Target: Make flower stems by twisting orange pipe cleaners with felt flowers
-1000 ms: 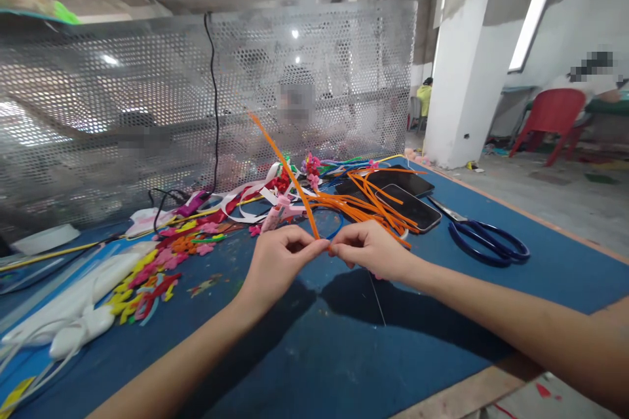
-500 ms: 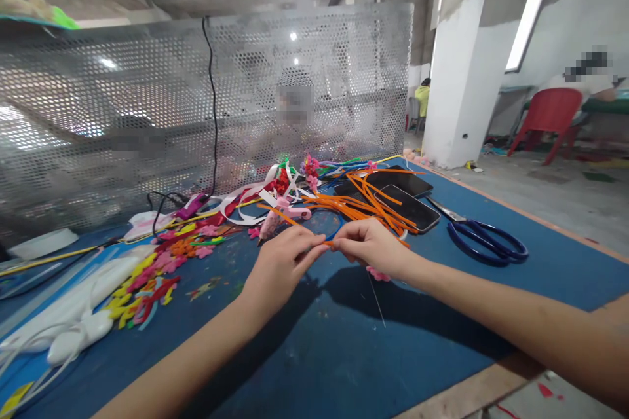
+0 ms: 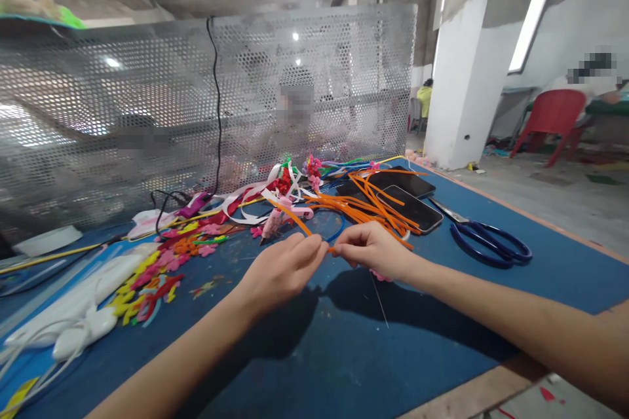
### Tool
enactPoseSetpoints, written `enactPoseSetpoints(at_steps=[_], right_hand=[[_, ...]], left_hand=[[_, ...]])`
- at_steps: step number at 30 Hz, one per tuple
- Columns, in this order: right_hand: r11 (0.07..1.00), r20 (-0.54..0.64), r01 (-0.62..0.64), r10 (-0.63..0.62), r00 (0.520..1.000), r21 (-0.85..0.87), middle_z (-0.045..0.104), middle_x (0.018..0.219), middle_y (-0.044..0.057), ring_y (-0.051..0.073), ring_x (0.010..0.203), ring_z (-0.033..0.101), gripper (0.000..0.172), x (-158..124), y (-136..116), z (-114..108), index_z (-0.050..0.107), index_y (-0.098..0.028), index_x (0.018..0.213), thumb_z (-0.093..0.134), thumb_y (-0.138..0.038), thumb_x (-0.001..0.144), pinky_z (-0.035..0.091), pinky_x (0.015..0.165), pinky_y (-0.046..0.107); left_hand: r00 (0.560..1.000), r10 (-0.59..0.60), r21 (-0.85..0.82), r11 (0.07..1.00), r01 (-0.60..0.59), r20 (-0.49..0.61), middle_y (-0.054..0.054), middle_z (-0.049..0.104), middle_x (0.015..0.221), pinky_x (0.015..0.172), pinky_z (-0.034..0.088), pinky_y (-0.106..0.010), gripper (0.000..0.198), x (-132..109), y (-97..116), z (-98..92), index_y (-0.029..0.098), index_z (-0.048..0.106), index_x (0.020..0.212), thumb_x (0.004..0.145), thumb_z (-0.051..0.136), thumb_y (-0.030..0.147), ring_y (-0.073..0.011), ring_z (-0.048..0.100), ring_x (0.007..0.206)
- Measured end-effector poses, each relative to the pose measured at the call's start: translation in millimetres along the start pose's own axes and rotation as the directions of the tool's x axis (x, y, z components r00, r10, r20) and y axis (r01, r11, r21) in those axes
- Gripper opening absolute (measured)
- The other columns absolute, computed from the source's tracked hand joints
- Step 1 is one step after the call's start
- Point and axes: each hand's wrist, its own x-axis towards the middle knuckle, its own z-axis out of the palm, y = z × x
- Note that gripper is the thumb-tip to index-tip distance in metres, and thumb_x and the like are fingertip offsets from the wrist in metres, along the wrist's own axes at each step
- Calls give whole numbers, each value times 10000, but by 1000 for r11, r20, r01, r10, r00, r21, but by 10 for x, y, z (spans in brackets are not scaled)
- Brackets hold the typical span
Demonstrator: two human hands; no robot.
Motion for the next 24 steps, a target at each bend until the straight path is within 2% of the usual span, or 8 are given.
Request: enactPoseSetpoints(at_steps=[6,11,14,16,18,21,23,24], right_hand=[[1000,-12,-16,16,1000,-8,469,469,-45,48,439,369,147,-4,-1,-3,598,-121,622,553,-208,732,276,427,178],[999,42,-45,45,998,-15,467,465,-53,38,393,347,147,-14,-15,11,616,-121,672,561,-239,739,258,388,174],[1000,32,-7,7,999,-15,469,468,-45,45,422,366,156,-3,-6,-6,625,-114,664,571,-244,732,271,406,175],[1000,21,17,-17,1000,-14,469,473,-41,49,443,372,159,12,14,-18,625,-111,649,576,-241,727,278,423,179],[1000,27,23,-23,999,-17,468,479,-40,50,447,367,159,25,33,-22,627,-109,647,576,-236,728,277,429,182],[1000,22,19,-18,1000,-16,462,476,-43,49,439,360,153,27,40,-16,636,-107,669,566,-227,733,265,421,183],[999,-12,16,-17,1000,-30,458,476,-44,51,441,364,143,17,29,-10,638,-108,674,565,-218,727,263,420,182],[999,-33,17,-19,999,-45,454,478,-44,52,443,365,136,11,20,-9,636,-110,668,565,-213,721,263,420,182]], left_hand=[[999,19,-21,1000,-20,-40,-60,613,801,610,438,-243,248,1,-9,13,127,563,976,917,323,121,-155,559,712],[998,-49,-134,990,43,-44,-30,604,770,580,428,-205,236,-14,-34,1,166,587,924,910,353,135,-116,543,652],[999,-30,-205,979,25,-19,-8,589,716,561,419,-190,246,-39,-81,-2,182,576,987,914,345,137,-105,529,616],[999,20,-225,974,-26,-29,-15,598,743,578,431,-194,267,-62,-108,16,185,553,1060,910,341,121,-108,538,634],[1000,14,-261,965,-21,-27,-29,607,789,607,449,-203,262,-79,-112,49,176,542,1099,904,371,137,-114,551,671],[988,-151,-397,906,146,18,-38,607,793,639,462,-211,216,-59,-64,92,158,607,965,904,406,209,-118,564,711],[938,-335,-502,799,330,85,-29,604,723,619,460,-210,256,-5,-12,98,149,627,769,896,428,249,-112,564,670],[892,-433,-551,716,429,133,-17,595,669,582,455,-205,281,29,14,95,146,612,685,882,456,271,-104,557,621]])
